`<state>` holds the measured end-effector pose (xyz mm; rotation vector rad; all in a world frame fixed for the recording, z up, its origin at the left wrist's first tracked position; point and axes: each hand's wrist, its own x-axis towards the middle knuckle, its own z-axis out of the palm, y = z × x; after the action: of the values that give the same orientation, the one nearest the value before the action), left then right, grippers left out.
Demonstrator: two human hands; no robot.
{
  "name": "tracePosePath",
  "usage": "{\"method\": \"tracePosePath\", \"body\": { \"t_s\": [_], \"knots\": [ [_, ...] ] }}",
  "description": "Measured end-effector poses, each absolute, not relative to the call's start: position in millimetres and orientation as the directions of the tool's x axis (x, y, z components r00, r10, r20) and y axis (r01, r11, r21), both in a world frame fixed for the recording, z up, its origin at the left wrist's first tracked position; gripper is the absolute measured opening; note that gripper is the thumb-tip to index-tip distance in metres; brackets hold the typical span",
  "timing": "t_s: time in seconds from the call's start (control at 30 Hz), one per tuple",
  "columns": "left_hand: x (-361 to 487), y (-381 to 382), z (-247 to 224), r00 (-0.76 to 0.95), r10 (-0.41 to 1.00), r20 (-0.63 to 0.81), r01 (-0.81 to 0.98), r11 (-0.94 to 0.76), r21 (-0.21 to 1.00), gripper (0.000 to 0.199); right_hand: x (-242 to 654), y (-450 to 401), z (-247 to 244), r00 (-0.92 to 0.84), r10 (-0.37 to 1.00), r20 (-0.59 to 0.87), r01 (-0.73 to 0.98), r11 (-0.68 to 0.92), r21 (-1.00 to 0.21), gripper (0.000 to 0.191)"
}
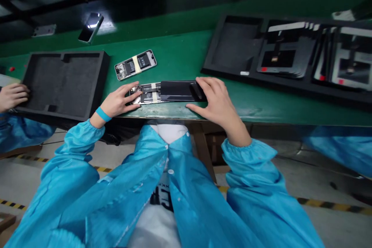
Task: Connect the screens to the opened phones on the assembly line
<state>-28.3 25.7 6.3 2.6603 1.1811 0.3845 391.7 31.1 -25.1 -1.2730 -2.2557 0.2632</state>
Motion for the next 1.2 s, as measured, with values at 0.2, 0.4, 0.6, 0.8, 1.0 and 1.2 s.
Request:
{"method": "tracePosePath", "body": {
  "t_s": [0.2,0.4,0.6,0.8,1.0,1.2],
  "knots": [
    [-31.0,19.2,-3.3,0.598,0.776,0.200,0.691,-0.626,0.361,0.063,391.7,31.7,-25.3,-0.420,0.838,0.349,0.734,0.540,-0.412,0.094],
    [-29.3,16.1,-1.2,0.553,0.814,0.177,0.713,-0.572,0.405,0.057,390.7,30.3,-22.9,-0.416,0.844,0.338,0.737,0.530,-0.419,0.092],
    [-27.7,15.7,1.8,0.564,0.805,0.184,0.719,-0.588,0.369,0.054,390.5,29.4,-22.2,-0.409,0.850,0.333,0.740,0.522,-0.423,0.091],
    [-28.6,17.6,1.1,0.578,0.795,0.186,0.715,-0.603,0.353,0.052,390.4,27.6,-22.4,-0.404,0.858,0.317,0.740,0.510,-0.439,0.094],
    [-30.5,18.2,-1.2,0.573,0.796,0.197,0.705,-0.601,0.377,0.051,392.2,28.8,-24.0,-0.413,0.855,0.314,0.737,0.516,-0.437,0.097],
    [-22.0,17.8,2.6,0.523,0.824,0.218,0.723,-0.564,0.399,0.066,392.1,29.4,-25.1,-0.413,0.845,0.339,0.737,0.529,-0.421,0.095]
  ]
}}
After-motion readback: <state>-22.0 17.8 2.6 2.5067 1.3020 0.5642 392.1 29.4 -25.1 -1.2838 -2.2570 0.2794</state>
